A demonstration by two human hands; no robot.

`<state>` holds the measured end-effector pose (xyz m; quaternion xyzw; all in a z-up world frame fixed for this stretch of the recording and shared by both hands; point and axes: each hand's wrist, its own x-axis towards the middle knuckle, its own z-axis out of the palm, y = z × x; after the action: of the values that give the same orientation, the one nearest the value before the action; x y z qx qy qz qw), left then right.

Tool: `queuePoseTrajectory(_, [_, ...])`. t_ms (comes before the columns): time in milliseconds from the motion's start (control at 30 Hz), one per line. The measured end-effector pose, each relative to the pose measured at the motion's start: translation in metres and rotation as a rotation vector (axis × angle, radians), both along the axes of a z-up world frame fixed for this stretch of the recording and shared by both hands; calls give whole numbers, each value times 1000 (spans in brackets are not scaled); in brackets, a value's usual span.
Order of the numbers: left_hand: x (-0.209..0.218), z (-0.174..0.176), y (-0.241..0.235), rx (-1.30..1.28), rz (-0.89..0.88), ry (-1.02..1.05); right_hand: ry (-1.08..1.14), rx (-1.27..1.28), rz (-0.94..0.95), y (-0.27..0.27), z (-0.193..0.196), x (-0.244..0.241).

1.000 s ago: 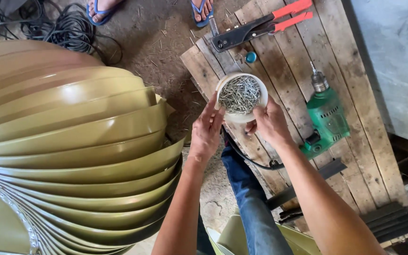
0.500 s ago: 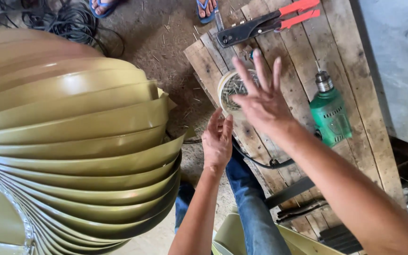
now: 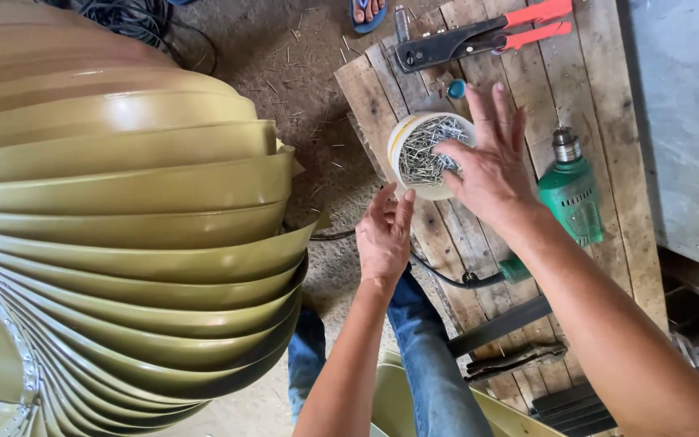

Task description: Assembling a metal roof turbine ventilator by drilling holes and riveting metal fins to a central cone.

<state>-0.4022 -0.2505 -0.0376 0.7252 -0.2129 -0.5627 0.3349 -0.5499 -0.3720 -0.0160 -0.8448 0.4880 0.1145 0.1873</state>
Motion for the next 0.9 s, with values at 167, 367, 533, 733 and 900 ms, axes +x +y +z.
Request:
queuePoseTrajectory(167, [-1, 1, -1, 13, -13, -11, 23, -7, 40, -1, -3, -2])
queuePoseTrajectory(367, [-8, -6, -1, -7, -66, -18, -83, -4, -88, -13, -3, -1])
queuePoseTrajectory(533, [-11, 5, -19, 77, 79, 528, 32, 173, -184, -16, 1, 16])
queuePoseTrajectory(733, [-17, -9, -13, -37, 233, 678, 194, 293, -149, -11, 40, 18])
queuePoseTrajectory(900, [-18, -6, -11, -24, 193, 621, 135, 171, -131, -18, 14, 15])
